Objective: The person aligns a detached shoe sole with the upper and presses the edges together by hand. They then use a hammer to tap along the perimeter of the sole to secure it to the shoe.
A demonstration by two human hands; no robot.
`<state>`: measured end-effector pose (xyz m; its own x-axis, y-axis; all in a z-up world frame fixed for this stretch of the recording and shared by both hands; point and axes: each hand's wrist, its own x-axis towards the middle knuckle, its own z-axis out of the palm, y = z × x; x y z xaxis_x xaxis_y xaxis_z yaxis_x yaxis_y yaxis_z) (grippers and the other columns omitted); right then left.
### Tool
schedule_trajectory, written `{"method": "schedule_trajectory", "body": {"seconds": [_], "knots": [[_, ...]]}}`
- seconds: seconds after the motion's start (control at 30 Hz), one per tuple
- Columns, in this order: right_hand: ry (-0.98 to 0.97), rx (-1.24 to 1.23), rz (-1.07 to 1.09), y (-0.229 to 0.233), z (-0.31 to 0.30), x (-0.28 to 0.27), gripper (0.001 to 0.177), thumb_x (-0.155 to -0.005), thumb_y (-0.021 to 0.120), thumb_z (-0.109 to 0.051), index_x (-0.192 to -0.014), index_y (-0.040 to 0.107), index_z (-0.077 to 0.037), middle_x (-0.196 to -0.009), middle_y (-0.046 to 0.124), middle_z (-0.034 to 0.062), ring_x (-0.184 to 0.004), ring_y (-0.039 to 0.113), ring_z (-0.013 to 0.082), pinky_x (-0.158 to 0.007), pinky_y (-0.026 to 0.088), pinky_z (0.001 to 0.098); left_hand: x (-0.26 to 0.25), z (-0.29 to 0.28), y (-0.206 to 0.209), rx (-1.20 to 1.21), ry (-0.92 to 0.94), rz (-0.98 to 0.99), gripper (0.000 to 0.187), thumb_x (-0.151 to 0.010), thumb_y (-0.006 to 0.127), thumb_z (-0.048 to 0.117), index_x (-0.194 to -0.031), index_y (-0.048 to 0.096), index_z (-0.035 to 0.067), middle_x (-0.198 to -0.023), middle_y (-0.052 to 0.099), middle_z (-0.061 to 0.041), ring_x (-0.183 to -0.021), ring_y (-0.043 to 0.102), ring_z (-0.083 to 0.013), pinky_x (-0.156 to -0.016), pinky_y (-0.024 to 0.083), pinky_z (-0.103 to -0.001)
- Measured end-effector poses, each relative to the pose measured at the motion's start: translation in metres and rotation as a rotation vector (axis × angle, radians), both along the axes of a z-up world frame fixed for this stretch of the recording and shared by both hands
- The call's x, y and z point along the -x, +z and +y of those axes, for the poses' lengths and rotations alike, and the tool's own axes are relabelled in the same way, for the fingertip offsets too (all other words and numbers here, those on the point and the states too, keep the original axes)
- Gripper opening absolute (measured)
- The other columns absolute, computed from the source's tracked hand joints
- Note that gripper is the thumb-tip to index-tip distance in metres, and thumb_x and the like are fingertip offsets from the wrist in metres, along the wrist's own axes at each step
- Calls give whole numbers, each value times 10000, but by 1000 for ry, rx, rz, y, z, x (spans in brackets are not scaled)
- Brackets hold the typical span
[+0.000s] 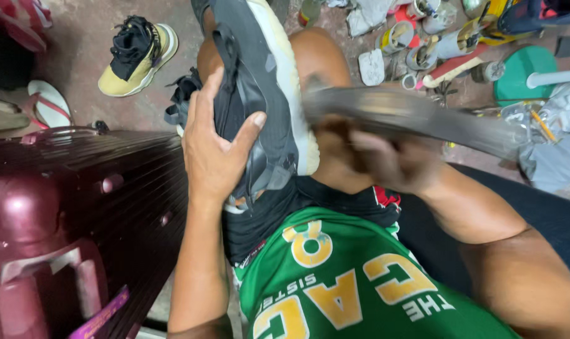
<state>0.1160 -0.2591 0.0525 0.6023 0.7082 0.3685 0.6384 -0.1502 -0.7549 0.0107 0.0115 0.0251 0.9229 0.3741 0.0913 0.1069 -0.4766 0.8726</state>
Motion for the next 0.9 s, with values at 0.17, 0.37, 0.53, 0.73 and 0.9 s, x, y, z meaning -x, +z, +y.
{"method": "schedule_trajectory", "body": {"seconds": [0.17,0.37,0.53,0.73,0.9], "knots": [[-170,168,-59,25,47,-19,241,-1006,599,-175,-1148,682,1,-962,702,175,-756,631,322,-684,529,374,-5,0,3,-22,11,-21,688,-918,843,268,-1473,518,25,-1268,635,-194,-1213,639,-354,-1054,504,-414],[-323,210,258,70,69,-25,234,-1014,550,-211,-1058,682,-23,-819,678,171,-714,660,360,-644,515,390,-6,2,-1,11,-3,-14,677,-916,830,273,-1471,528,30,-1265,645,-186,-1194,652,-351,-1040,512,-408],[-133,415,-118,75,94,-44,272,-1092,636,-221,-986,625,29,-854,604,237,-795,590,449,-679,462,479,-4,-2,3,23,0,-35,657,-915,821,271,-1459,539,32,-1255,636,-193,-1176,653,-368,-1031,525,-397],[-332,272,146,83,88,-51,326,-1078,572,-282,-961,564,23,-716,533,196,-657,535,410,-617,414,477,2,-2,-1,-1,-9,-52,675,-938,823,284,-1483,514,31,-1267,624,-192,-1188,648,-363,-1034,518,-402],[-39,476,-160,73,78,-86,303,-1074,643,-229,-1010,559,55,-819,530,260,-704,546,422,-630,434,490,-17,0,6,-39,-11,-63,677,-897,835,277,-1450,532,30,-1241,630,-192,-1167,644,-376,-1000,512,-412]]}}
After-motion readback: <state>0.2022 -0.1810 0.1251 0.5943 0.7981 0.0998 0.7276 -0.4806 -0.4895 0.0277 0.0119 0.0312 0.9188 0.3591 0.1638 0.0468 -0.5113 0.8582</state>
